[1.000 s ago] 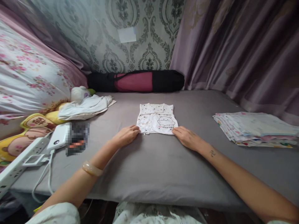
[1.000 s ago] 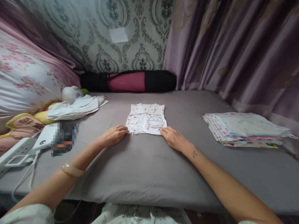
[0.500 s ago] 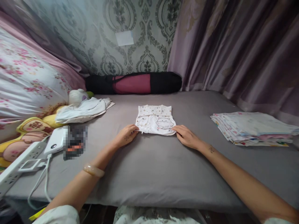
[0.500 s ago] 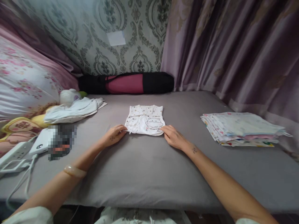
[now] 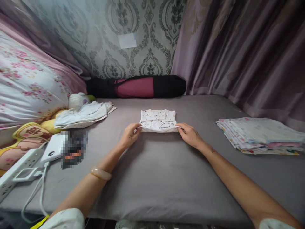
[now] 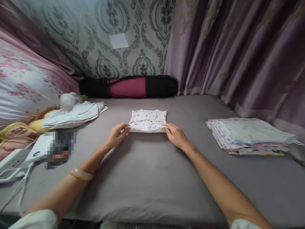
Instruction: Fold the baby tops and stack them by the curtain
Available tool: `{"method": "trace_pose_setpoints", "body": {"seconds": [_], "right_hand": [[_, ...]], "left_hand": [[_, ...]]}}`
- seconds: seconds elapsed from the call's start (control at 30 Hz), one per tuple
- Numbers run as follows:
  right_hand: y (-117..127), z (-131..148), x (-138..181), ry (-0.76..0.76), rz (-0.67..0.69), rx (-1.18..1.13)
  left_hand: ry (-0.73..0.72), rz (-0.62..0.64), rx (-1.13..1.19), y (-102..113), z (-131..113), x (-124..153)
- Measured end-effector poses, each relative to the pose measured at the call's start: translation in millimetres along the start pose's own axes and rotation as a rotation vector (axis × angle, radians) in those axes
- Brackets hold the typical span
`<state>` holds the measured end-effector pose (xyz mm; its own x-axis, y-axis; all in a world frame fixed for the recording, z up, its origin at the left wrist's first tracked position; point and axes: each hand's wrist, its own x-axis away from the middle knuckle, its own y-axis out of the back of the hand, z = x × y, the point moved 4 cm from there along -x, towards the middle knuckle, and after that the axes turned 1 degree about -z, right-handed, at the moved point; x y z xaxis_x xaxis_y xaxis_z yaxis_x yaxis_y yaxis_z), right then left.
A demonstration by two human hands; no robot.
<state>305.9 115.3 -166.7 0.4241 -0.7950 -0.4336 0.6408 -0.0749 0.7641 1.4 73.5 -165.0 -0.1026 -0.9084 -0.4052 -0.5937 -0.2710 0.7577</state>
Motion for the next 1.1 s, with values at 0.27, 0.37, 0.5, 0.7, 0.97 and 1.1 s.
{"method": "trace_pose_setpoints", "body": {"seconds": [0.27,0.37,0.5,0.7,0.97,1.1], "right_hand": [[-8.0,-8.5,-45.7,-0.116,-0.179,0.061],[-17.2,-14.5,-60.6,-0.154,-0.188,0.134],[-29.2,-24.4,-78.6,-0.233,-0.169,0.248],[-41.0,-40.0,-100.8,-0.326,-0.055,0.357],[-50.7,-52.5,-117.7,-0.39,0.06,0.433],[-54.0,-59.8,-121.0,-0.416,0.107,0.44]], "left_hand": [[0.205,-0.207,0.014,-19.2,6.2,-38.8],[0.239,-0.245,0.025,-29.3,10.0,-54.2],[0.261,-0.282,-0.003,-42.0,17.1,-75.0],[0.306,-0.235,-0.077,-55.1,28.5,-100.7],[0.391,-0.062,-0.244,-67.0,40.1,-117.2],[0.408,-0.008,-0.31,-70.1,42.6,-120.9]]}}
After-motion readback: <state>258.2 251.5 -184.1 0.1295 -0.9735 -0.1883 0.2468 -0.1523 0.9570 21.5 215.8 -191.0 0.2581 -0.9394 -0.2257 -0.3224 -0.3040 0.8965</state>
